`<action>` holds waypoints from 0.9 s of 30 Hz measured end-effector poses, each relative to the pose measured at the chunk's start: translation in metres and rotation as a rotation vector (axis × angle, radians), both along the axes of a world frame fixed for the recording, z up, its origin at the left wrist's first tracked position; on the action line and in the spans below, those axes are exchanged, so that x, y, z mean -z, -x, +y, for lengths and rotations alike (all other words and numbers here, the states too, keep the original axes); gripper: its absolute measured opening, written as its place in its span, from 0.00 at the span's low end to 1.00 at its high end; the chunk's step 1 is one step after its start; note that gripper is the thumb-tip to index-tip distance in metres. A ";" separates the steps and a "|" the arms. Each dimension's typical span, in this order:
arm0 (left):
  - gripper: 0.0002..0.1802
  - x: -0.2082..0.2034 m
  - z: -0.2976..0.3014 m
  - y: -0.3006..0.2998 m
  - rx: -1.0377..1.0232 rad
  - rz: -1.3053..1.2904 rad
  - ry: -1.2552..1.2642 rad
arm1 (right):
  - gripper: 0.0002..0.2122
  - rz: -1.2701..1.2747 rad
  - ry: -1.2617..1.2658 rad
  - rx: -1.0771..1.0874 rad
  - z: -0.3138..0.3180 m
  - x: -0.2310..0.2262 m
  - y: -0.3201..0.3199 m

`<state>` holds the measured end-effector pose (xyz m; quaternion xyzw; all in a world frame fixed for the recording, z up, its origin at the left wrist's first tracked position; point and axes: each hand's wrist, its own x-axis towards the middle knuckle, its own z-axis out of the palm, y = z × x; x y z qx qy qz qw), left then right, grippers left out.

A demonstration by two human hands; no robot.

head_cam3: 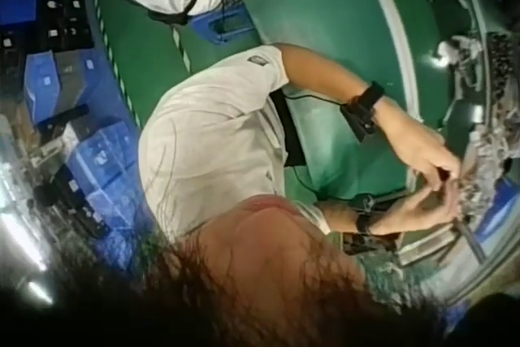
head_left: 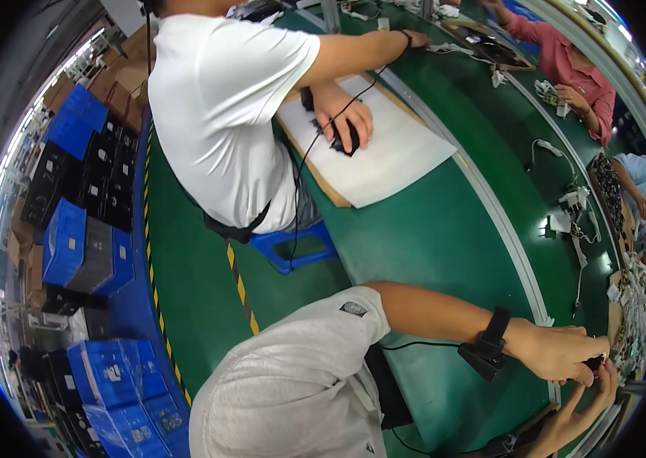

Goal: The person assembles power adapters by hand, picking up a white plastic housing and a circuit board with an attached power cord. They fit the circuit board into the housing, press the components together, and then place the assembled unit onto the green conveyor belt.

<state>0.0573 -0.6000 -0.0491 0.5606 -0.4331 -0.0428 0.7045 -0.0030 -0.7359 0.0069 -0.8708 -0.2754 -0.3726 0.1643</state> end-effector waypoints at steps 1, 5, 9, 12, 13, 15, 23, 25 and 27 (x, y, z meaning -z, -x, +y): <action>0.16 -0.001 -0.002 -0.003 0.017 -0.010 -0.013 | 0.10 -0.001 -0.029 -0.007 -0.002 0.002 -0.004; 0.17 -0.009 0.000 0.000 0.073 0.205 -0.057 | 0.10 0.114 -0.094 0.053 -0.031 0.028 -0.008; 0.19 -0.005 -0.006 -0.003 0.078 0.251 -0.045 | 0.11 0.335 -0.367 -0.008 -0.049 0.045 -0.014; 0.22 0.011 -0.018 -0.010 -0.020 0.069 -0.082 | 0.09 0.424 -0.555 -0.087 -0.055 0.051 -0.014; 0.22 0.010 -0.020 -0.010 -0.011 0.065 -0.083 | 0.08 0.426 -0.613 -0.113 -0.056 0.052 -0.013; 0.23 0.009 -0.020 -0.010 -0.009 0.041 -0.136 | 0.06 0.425 -0.673 -0.133 -0.060 0.054 -0.011; 0.23 0.012 -0.027 -0.017 0.041 0.056 -0.173 | 0.03 0.306 -0.611 -0.032 -0.080 0.067 -0.016; 0.22 0.013 -0.029 -0.018 0.077 0.090 -0.180 | 0.04 0.330 -0.535 0.003 -0.076 0.062 -0.013; 0.21 0.018 -0.033 -0.020 0.075 0.061 -0.160 | 0.04 0.336 -0.500 0.019 -0.078 0.063 -0.014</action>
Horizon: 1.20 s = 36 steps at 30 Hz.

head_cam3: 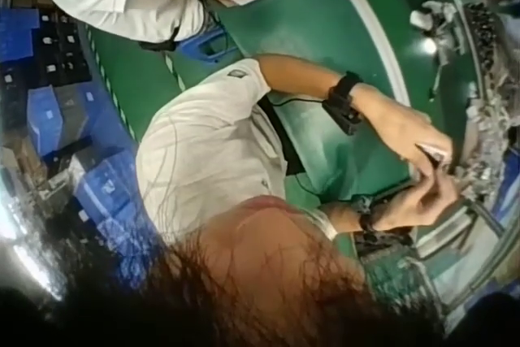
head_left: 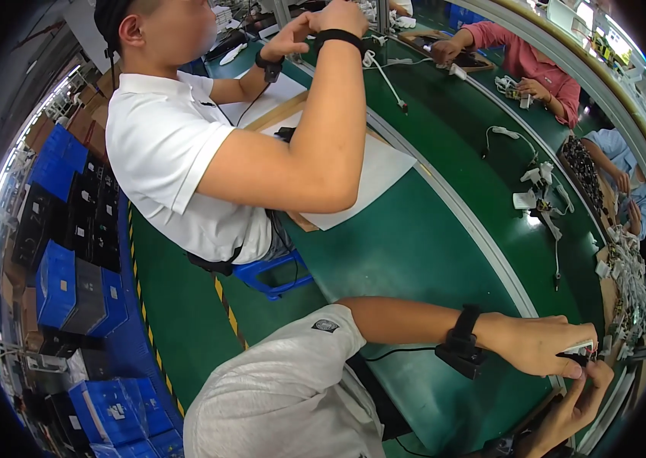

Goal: The person assembles power adapters by hand, picking up a white plastic housing and a circuit board with an attached power cord. They fit the circuit board into the housing, press the components together, and then place the assembled unit onto the green conveyor belt.

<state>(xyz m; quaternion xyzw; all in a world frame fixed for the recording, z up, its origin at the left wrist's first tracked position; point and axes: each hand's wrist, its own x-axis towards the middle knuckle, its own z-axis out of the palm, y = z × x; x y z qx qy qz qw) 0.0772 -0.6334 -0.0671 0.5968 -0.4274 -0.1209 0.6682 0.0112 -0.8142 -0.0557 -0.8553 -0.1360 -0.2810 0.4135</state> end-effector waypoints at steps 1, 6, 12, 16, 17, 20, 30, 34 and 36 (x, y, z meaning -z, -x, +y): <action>0.20 0.002 -0.002 0.000 0.001 -0.013 0.012 | 0.05 0.010 -0.028 0.014 -0.004 0.001 0.000; 0.19 0.007 -0.011 0.000 -0.007 -0.056 0.037 | 0.05 0.014 -0.060 0.048 -0.013 0.003 0.000; 0.15 0.002 -0.009 0.000 -0.100 -0.046 0.052 | 0.06 -0.014 0.036 0.025 -0.017 0.007 -0.004; 0.15 -0.002 -0.015 0.000 -0.053 -0.013 0.093 | 0.08 0.011 0.227 0.078 -0.031 -0.007 0.002; 0.15 -0.002 -0.015 0.002 -0.014 0.005 0.099 | 0.08 0.011 0.167 0.056 -0.042 -0.007 0.003; 0.15 0.004 -0.024 0.003 -0.054 -0.107 0.026 | 0.09 -0.005 0.065 0.049 -0.058 -0.008 0.002; 0.14 -0.004 -0.034 0.011 0.012 -0.070 0.156 | 0.09 -0.101 0.140 0.198 -0.047 -0.011 0.012; 0.14 0.000 -0.034 0.003 -0.097 -0.006 0.027 | 0.08 -0.154 0.187 0.161 -0.031 -0.011 0.005; 0.19 0.000 -0.029 -0.004 -0.081 -0.067 -0.046 | 0.07 -0.135 0.176 0.089 -0.027 -0.013 0.000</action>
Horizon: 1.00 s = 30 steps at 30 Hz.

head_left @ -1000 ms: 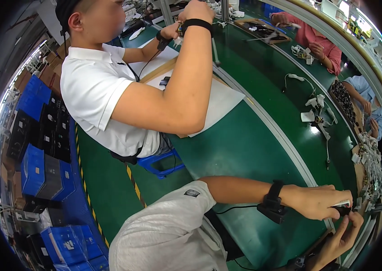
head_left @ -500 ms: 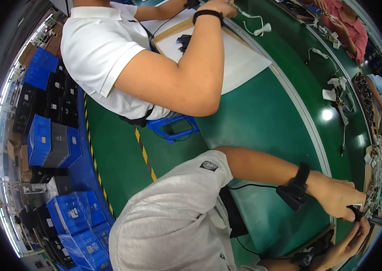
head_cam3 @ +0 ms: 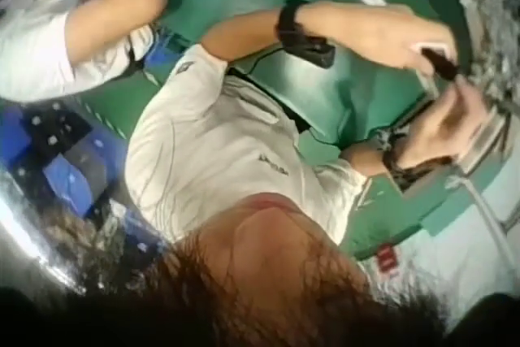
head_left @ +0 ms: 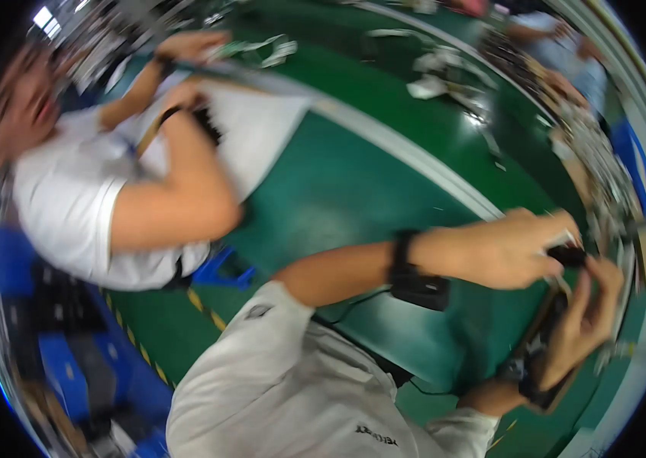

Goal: The person assembles power adapters by hand, picking up a white plastic housing and a circuit board with an attached power cord. They fit the circuit board into the housing, press the components together, and then place the assembled unit onto the green conveyor belt.

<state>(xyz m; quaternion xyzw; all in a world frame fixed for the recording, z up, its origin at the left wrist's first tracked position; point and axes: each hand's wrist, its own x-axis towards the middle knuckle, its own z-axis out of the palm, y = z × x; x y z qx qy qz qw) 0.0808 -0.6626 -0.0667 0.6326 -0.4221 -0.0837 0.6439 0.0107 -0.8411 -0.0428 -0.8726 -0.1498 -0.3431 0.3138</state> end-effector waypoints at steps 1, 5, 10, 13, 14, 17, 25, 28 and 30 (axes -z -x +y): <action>0.21 -0.006 -0.001 -0.003 0.068 0.126 -0.041 | 0.06 0.008 -0.084 -0.029 0.001 -0.003 0.000; 0.25 -0.002 -0.001 -0.004 0.192 0.324 -0.134 | 0.07 0.049 -0.179 -0.082 0.001 -0.008 0.003; 0.23 0.008 -0.018 -0.002 0.154 0.053 -0.029 | 0.07 0.038 0.065 -0.080 -0.005 -0.014 0.002; 0.23 -0.005 -0.014 -0.002 0.203 0.235 -0.013 | 0.08 0.040 -0.072 -0.091 -0.014 -0.017 0.005; 0.23 -0.013 -0.013 -0.003 0.237 0.376 -0.012 | 0.08 0.040 -0.136 -0.102 -0.016 -0.017 0.005; 0.25 -0.013 -0.015 -0.005 0.274 0.503 -0.023 | 0.09 0.051 -0.039 -0.119 -0.011 -0.015 -0.002; 0.22 -0.006 -0.029 -0.004 0.228 0.396 0.004 | 0.11 0.034 0.093 -0.070 -0.019 -0.015 -0.004; 0.19 -0.006 -0.032 -0.004 0.213 0.413 -0.035 | 0.13 0.049 0.126 -0.058 -0.025 -0.014 -0.002; 0.17 -0.008 -0.033 -0.003 0.170 0.404 -0.041 | 0.15 0.103 0.140 -0.072 -0.029 -0.014 -0.001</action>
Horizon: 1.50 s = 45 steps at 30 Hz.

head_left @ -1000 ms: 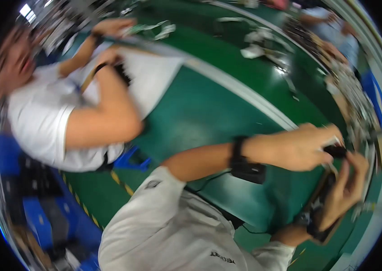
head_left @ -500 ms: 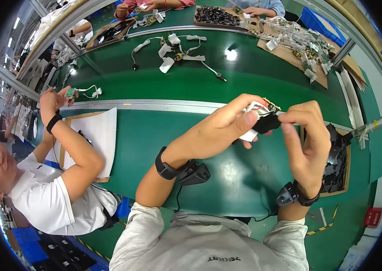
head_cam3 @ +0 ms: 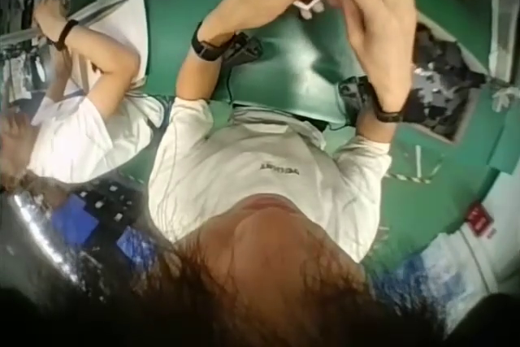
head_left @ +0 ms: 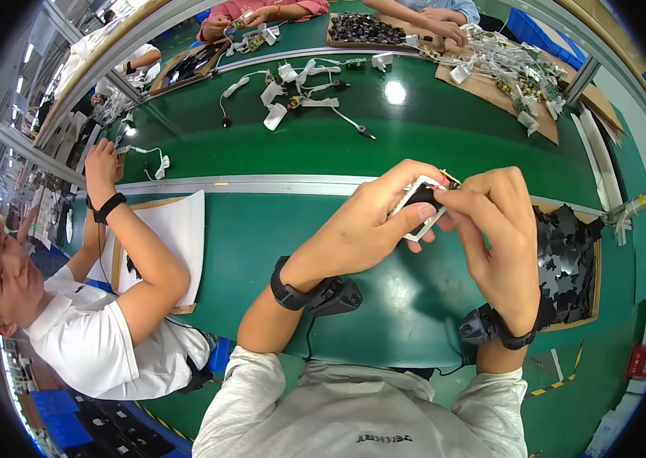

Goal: The person assembles power adapters by hand, picking up a white plastic housing and a circuit board with an attached power cord. They fit the circuit board into the housing, press the components together, and then place the assembled unit onto the green conveyor belt.

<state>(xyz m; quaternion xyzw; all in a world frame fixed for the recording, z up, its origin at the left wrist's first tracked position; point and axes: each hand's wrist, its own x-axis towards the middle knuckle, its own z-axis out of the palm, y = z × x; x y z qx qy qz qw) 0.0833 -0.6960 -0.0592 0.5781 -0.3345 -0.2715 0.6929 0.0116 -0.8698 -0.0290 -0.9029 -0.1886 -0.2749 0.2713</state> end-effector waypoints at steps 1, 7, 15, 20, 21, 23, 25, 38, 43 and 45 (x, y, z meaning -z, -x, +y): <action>0.17 -0.001 -0.001 0.001 -0.018 -0.004 -0.007 | 0.15 0.000 -0.001 0.006 -0.002 -0.002 0.001; 0.15 -0.014 0.001 0.005 0.115 0.052 -0.040 | 0.20 0.132 -0.056 -0.193 -0.033 -0.003 -0.004; 0.13 -0.014 -0.016 0.002 -0.050 -0.414 -0.475 | 0.20 0.020 0.181 -0.001 -0.051 -0.017 0.003; 0.13 -0.010 -0.029 0.006 -0.404 -0.703 -0.551 | 0.19 -0.085 0.283 0.084 -0.035 -0.005 0.003; 0.12 -0.012 -0.029 0.006 -0.454 -0.691 -0.553 | 0.19 -0.089 0.283 0.080 -0.028 -0.005 0.005; 0.13 -0.008 -0.032 0.000 -0.517 -0.648 -0.407 | 0.19 -0.141 0.301 0.013 -0.013 -0.005 0.009; 0.14 -0.003 -0.036 -0.007 -0.604 -0.552 -0.104 | 0.19 -0.142 0.218 -0.027 -0.007 -0.002 0.007; 0.15 -0.013 -0.056 0.005 -0.317 -0.143 0.214 | 0.19 -0.320 -0.082 -0.139 -0.039 -0.001 -0.005; 0.23 -0.023 -0.067 0.017 -0.136 0.205 0.287 | 0.19 -0.450 -0.081 -0.009 -0.046 0.005 -0.007; 0.28 -0.024 -0.071 0.020 -0.196 0.163 0.260 | 0.19 -0.470 -0.052 0.001 -0.047 0.009 -0.010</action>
